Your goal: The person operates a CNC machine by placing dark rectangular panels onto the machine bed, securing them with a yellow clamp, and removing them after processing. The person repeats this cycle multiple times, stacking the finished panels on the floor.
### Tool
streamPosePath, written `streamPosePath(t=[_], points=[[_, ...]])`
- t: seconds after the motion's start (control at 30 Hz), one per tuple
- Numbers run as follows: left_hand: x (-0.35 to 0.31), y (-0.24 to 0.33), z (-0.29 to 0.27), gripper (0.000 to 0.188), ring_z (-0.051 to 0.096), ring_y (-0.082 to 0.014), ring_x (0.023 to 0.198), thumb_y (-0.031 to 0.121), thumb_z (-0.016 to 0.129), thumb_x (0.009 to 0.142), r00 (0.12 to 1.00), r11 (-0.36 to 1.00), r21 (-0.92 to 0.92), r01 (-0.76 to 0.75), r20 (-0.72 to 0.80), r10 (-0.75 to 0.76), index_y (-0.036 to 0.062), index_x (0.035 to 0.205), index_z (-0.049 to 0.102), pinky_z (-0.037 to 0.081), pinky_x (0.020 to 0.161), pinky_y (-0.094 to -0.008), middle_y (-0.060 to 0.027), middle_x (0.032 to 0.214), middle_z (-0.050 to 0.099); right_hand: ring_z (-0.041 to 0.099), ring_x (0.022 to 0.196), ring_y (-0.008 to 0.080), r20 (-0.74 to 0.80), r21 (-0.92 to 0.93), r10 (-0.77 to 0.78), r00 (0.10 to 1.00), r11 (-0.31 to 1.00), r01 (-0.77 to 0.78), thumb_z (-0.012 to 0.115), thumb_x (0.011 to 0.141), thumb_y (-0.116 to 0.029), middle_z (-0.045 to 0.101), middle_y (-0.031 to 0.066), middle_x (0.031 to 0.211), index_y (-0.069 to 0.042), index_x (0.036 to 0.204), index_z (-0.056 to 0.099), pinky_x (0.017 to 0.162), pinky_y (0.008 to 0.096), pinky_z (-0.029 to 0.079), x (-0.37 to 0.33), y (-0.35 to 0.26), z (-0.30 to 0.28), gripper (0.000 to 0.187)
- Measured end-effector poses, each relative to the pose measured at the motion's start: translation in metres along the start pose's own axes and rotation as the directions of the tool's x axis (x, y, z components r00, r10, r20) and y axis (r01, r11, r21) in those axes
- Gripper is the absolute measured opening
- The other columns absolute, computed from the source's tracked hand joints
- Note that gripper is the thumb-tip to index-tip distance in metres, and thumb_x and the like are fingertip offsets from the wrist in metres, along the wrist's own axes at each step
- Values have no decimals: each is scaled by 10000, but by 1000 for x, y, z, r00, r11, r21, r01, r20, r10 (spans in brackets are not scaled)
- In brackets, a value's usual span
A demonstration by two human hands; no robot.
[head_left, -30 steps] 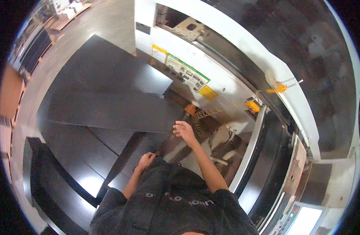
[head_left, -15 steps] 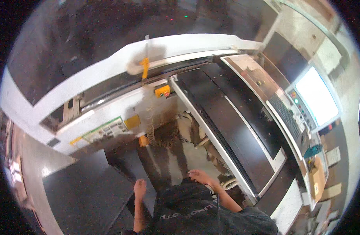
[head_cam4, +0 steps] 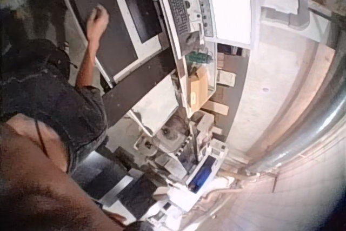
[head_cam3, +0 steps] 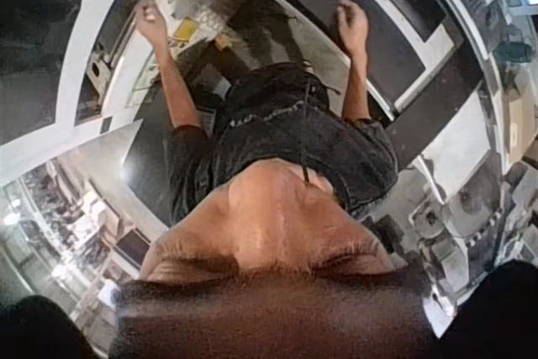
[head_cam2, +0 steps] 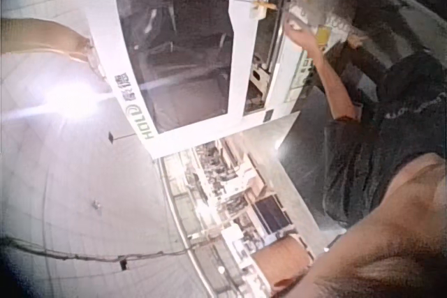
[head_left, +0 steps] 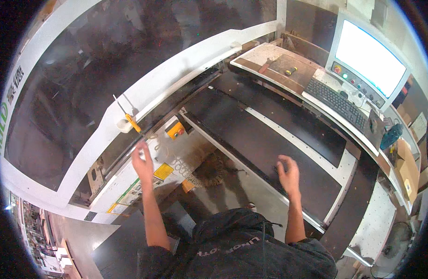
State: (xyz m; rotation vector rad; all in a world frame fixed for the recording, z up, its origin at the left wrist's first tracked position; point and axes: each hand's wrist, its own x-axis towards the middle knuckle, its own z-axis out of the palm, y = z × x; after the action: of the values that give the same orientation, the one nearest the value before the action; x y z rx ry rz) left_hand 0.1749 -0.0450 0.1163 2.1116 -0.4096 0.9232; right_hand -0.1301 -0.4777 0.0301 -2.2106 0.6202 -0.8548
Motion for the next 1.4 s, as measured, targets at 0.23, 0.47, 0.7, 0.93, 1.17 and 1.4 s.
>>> streamPosePath(t=[0.23, 0.47, 0.7, 0.93, 1.17, 1.4], points=[[90, -9, 30, 472, 684, -370, 1011, 413, 661, 965, 982, 938, 294, 184, -13, -188, -7, 1178, 686, 524, 896, -468, -201, 1062, 724, 633, 1135, 360, -161, -81, 133, 978, 986, -147, 661, 954, -144, 691, 157, 1186, -51, 1208, 663, 1005, 436, 477, 24, 71, -44, 270], [97, -27, 54, 483, 690, -423, 1010, 468, 632, 952, 944, 801, 519, 297, -33, -329, 34, 1162, 654, 531, 850, -511, -219, 1060, 728, 650, 1035, 330, -123, -112, 155, 980, 979, -169, 671, 941, -130, 697, 153, 1117, -39, 1169, 666, 935, 434, 488, 25, 97, -48, 246], [117, -16, 46, 421, 666, -414, 945, 450, 585, 992, 990, 745, 655, 126, -34, -138, 50, 1112, 644, 525, 816, -512, -219, 1047, 680, 610, 905, 309, -96, -194, 36, 995, 979, -55, 692, 900, -104, 660, 122, 957, -50, 1101, 681, 863, 431, 466, 38, 101, -46, 209], [100, 110, 76, 422, 584, -135, 670, 455, 483, 1076, 927, 769, -530, 357, 98, -362, 59, 1194, 567, 488, 517, -278, -90, 1024, 631, 615, 873, 285, -77, -202, 63, 995, 976, -78, 703, 891, -109, 645, 109, 929, -54, 1089, 681, 823, 417, 473, 45, 111, -48, 207], [-5, 150, 159, 510, 628, -185, 619, 496, 480, 1056, 748, 938, 80, 337, 582, -318, 2, 1158, 553, 473, 455, -323, -137, 870, 682, 611, 865, 282, -65, -214, 70, 995, 973, -82, 701, 888, -106, 636, 105, 936, -51, 1091, 679, 824, 413, 466, 49, 105, -44, 212], [-44, 216, 215, 459, 687, -490, 906, 382, 495, 1056, 643, 951, 309, 32, 722, -256, -69, 1141, 470, 522, 805, -561, -310, 925, 691, 616, 864, 274, -73, -210, 62, 995, 975, -76, 697, 888, -95, 649, 97, 961, -58, 1109, 677, 831, 408, 466, 47, 107, -45, 225]])
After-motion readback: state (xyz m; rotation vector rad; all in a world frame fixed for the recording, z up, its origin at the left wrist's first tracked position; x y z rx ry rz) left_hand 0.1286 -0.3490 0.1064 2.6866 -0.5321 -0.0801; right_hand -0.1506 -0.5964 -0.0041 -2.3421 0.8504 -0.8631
